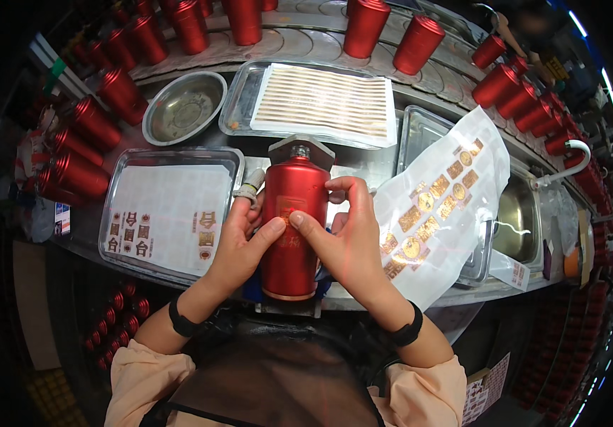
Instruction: Applying decorative adhesive labels to red cylindrical canisters on a factory production line.
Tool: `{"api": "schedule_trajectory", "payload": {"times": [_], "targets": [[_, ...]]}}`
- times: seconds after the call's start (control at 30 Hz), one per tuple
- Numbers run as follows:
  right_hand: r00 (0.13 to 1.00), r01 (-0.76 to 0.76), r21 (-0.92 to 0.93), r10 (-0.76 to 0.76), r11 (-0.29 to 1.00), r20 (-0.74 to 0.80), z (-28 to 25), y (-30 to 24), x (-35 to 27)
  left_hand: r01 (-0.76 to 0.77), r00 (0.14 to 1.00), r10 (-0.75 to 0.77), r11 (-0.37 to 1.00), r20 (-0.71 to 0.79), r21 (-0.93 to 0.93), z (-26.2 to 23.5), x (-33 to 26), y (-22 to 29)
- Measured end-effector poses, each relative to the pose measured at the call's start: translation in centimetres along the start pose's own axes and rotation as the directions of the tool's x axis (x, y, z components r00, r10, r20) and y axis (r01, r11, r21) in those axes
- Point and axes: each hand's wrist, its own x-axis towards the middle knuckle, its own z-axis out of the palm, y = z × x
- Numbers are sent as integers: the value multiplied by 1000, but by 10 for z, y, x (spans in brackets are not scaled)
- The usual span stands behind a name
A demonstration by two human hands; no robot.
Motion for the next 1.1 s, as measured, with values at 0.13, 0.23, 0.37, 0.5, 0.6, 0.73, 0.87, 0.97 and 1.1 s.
{"api": "schedule_trajectory", "payload": {"times": [0.13,0.23,0.37,0.5,0.6,0.73,0.87,0.97,1.1], "targets": [[997,40,-6,-40,999,-58,5,5,7,-2,1000,2,999,-10,-46,4,0,2],[998,23,3,-23,1000,-55,7,3,7,-3,1000,3,999,-26,-37,5,0,2],[996,43,-24,-45,999,-71,9,6,11,-15,999,14,999,-35,-29,4,1,-1],[995,59,-2,-59,998,-81,11,8,15,-5,999,4,1000,-32,-1,4,1,-2],[995,73,82,-66,994,-80,10,17,17,-4,1000,3,999,-29,-37,5,1,-1],[998,42,181,-34,983,-49,8,11,8,-22,999,22,1000,-25,-15,1,1,-5],[999,21,88,-17,996,-47,8,4,2,-41,999,41,999,-20,-2,-2,1,-3],[999,23,53,-21,998,-41,7,3,2,-27,1000,27,999,-15,-19,-2,1,-2],[999,31,59,-30,998,-31,7,5,3,-34,999,34,999,-14,-5,-3,1,-3]]}}
